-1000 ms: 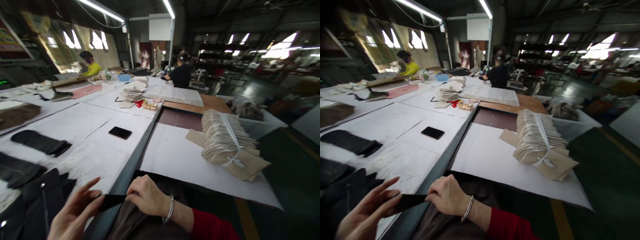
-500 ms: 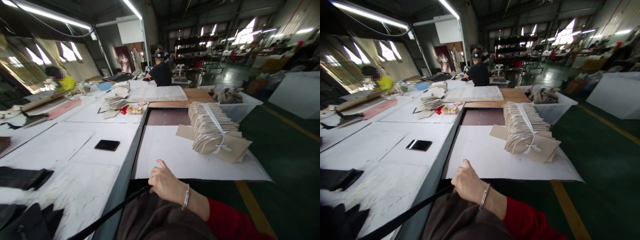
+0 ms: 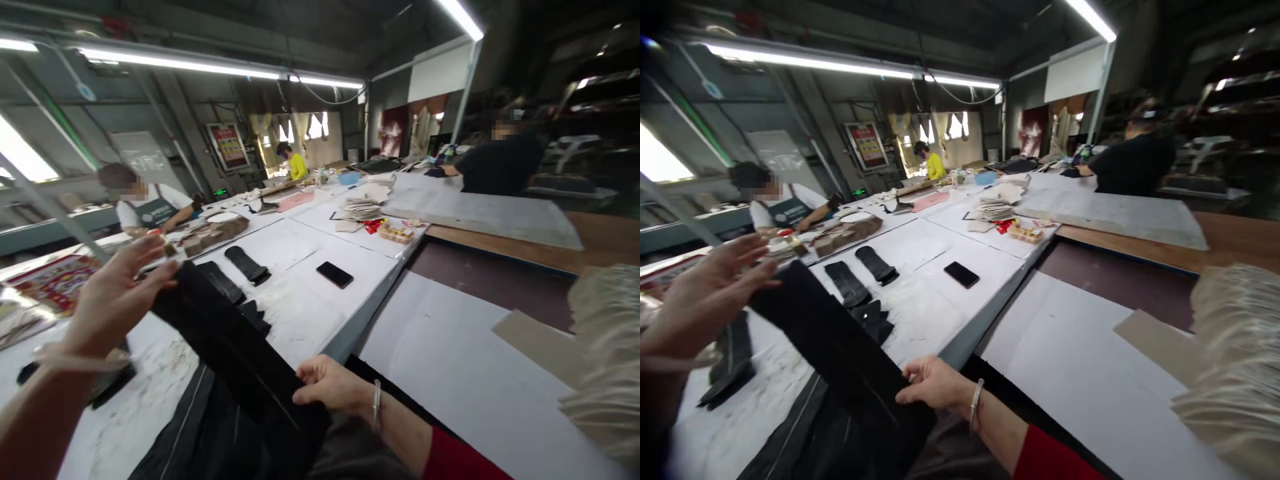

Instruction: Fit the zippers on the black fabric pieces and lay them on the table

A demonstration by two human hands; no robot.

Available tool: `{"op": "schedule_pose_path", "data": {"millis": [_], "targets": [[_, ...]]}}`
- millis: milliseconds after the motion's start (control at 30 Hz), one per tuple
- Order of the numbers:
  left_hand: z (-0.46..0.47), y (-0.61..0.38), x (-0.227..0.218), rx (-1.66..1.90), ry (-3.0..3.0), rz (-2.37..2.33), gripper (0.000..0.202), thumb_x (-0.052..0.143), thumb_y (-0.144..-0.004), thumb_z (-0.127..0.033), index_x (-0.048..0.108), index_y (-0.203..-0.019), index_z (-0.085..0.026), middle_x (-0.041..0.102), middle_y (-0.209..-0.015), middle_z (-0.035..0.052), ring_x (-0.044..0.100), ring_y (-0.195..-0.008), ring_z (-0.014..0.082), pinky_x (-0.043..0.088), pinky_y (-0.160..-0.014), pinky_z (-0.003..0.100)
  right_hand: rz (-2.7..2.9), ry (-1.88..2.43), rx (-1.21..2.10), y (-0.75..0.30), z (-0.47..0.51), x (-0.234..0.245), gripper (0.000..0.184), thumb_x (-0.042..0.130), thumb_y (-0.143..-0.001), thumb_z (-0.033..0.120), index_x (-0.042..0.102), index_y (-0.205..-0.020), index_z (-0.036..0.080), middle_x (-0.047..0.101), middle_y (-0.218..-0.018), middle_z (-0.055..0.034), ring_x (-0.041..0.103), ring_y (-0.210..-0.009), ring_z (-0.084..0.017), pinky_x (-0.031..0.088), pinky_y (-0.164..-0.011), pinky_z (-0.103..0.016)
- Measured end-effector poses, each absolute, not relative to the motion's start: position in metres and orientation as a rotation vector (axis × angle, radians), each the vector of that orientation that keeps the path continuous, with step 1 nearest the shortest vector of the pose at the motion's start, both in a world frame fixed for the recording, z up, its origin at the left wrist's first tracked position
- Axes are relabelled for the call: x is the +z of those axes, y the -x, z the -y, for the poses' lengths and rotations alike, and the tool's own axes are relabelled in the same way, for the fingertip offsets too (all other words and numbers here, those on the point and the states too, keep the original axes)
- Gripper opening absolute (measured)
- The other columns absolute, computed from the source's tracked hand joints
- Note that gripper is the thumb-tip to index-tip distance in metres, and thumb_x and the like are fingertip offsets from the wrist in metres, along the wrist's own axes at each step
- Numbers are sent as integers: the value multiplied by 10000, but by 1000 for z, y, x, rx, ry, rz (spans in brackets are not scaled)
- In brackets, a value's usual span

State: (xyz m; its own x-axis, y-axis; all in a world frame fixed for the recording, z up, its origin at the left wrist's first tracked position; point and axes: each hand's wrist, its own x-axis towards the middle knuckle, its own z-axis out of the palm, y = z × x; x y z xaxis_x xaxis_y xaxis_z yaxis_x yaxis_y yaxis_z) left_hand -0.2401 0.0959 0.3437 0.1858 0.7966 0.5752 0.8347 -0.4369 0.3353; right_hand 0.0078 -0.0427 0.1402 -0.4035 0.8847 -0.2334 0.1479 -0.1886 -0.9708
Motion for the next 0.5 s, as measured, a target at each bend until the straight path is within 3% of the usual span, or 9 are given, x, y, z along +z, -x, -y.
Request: {"op": "schedule_pose_path", "data": {"millis": [67, 100, 133, 233, 333, 400, 500], "targets": [[-119, 244, 346, -960, 2319, 1531, 713, 520, -857, -566, 398, -1451, -190, 375, -1537, 101, 402, -1368, 342, 358, -1120, 500, 1516, 1215, 1684, 32, 21, 141, 80, 567, -834, 263, 541, -840, 188, 544, -615, 73, 501, -512, -73, 411, -525, -178], [-129, 249, 338, -836, 2411, 1515, 746, 464, -887, -559, 321, -1485, -137, 272, -1586, 129, 251, -1448, 326, 252, -1173, 494, 1546, 1218, 1707, 48, 15, 140, 98, 544, -852, 278, 556, -820, 187, 548, -597, 68, 505, -497, -76, 405, -512, -179], [-136, 255, 324, -750, 2470, 1548, 749, 435, -895, -557, 322, -1477, -100, 261, -1587, 152, 236, -1456, 306, 225, -1185, 472, 1589, 1225, 1725, 60, 11, 138, 121, 553, -844, 282, 574, -779, 183, 557, -573, 63, 511, -482, -81, 403, -503, -184], [-138, 273, 254, -437, 2662, 1669, 709, 503, -813, -618, 572, -1286, -95, 518, -1424, 180, 454, -1332, 311, 337, -1130, 414, 1745, 1262, 1726, 71, 13, 126, 148, 651, -748, 242, 615, -623, 170, 570, -503, 50, 525, -463, -97, 404, -499, -194], [-121, 288, 182, -85, 2835, 1810, 452, 674, -672, -593, 740, -882, -198, 749, -993, 86, 690, -952, 285, 529, -845, 331, 1833, 1333, 1668, 51, 28, 112, 92, 662, -701, 195, 669, -612, 170, 600, -508, 39, 563, -498, -118, 403, -504, -201], [-117, 296, 156, 31, 2863, 1912, 348, 710, -668, -550, 726, -742, -210, 747, -835, 46, 701, -801, 255, 524, -723, 308, 1846, 1402, 1603, 33, 38, 102, 55, 655, -684, 168, 710, -679, 174, 651, -574, 22, 614, -578, -144, 411, -525, -210], [-143, 307, 149, 9, 2772, 2098, 405, 580, -847, -552, 692, -739, -177, 698, -720, 28, 677, -736, 230, 506, -714, 341, 1806, 1547, 1559, 7, 53, 87, 132, 623, -716, 158, 741, -764, 194, 702, -655, 4, 673, -674, -186, 450, -554, -237]]}}
